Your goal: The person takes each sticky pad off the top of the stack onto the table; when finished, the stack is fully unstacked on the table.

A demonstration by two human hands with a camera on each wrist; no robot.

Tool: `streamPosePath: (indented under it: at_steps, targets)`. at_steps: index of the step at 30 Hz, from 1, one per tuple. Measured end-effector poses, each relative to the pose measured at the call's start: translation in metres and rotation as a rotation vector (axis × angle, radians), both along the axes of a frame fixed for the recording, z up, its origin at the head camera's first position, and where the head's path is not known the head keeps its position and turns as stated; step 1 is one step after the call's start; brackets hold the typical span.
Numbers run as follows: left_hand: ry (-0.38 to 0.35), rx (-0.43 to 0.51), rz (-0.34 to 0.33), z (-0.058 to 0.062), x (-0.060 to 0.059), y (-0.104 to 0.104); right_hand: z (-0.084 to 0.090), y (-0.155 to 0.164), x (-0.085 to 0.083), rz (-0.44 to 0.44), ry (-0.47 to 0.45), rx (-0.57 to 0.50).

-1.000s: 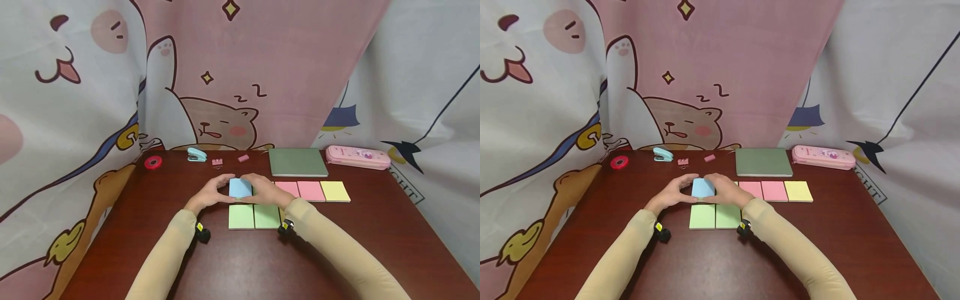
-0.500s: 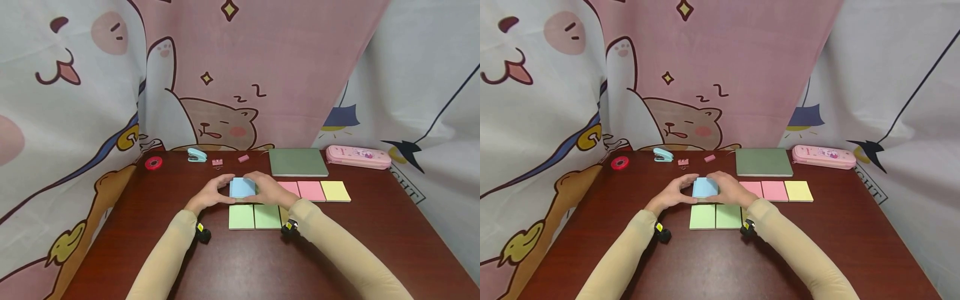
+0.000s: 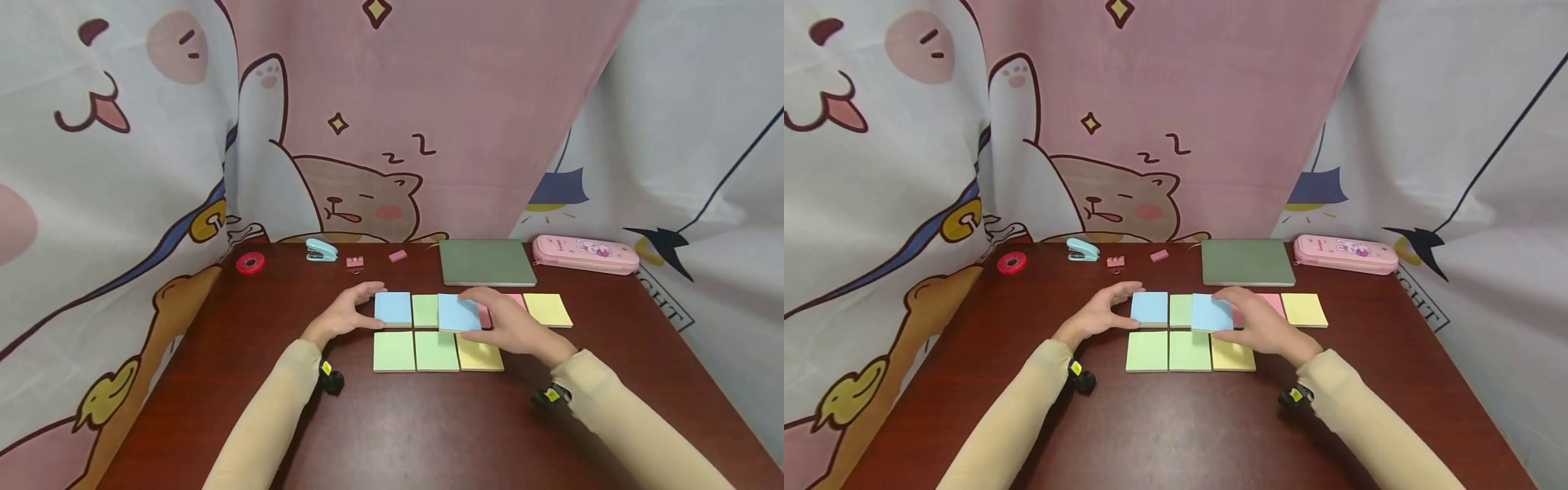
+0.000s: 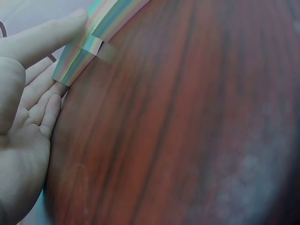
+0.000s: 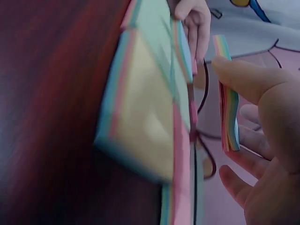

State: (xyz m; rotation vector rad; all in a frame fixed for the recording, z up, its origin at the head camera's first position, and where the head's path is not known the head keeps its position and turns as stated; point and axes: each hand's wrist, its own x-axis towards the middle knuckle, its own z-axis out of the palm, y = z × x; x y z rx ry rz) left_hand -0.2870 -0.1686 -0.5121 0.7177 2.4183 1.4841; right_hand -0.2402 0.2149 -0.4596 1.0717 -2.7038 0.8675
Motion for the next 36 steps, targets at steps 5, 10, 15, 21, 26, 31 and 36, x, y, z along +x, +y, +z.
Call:
streamPosePath:
  at_steps: [5, 10, 15, 21, 26, 31, 36]
  targets:
    - [0.004, -0.005, 0.003, -0.003, 0.000, -0.001, -0.007, 0.038, 0.018, -0.051, -0.005, 0.047]
    - [0.002, -0.002, 0.011, -0.002, 0.000, -0.001, -0.015, 0.069, 0.028, -0.091, 0.028, 0.081]
    - [0.001, -0.013, 0.018, 0.000, 0.000, 0.000, -0.021, 0.093, 0.035, -0.109, 0.059, 0.114]
    - [-0.005, -0.008, 0.020, 0.001, 0.000, 0.000, -0.026, 0.111, 0.043, -0.142, 0.027, 0.147]
    - [0.003, -0.014, 0.022, -0.001, -0.001, 0.000, -0.030, 0.116, 0.047, -0.121, 0.020, 0.149]
    - [0.007, -0.013, 0.019, -0.001, -0.001, 0.001, -0.033, 0.116, 0.050, -0.099, 0.017, 0.152]
    - [-0.009, -0.007, 0.022, -0.001, 0.000, 0.001, -0.035, 0.115, 0.052, -0.117, -0.001, 0.158]
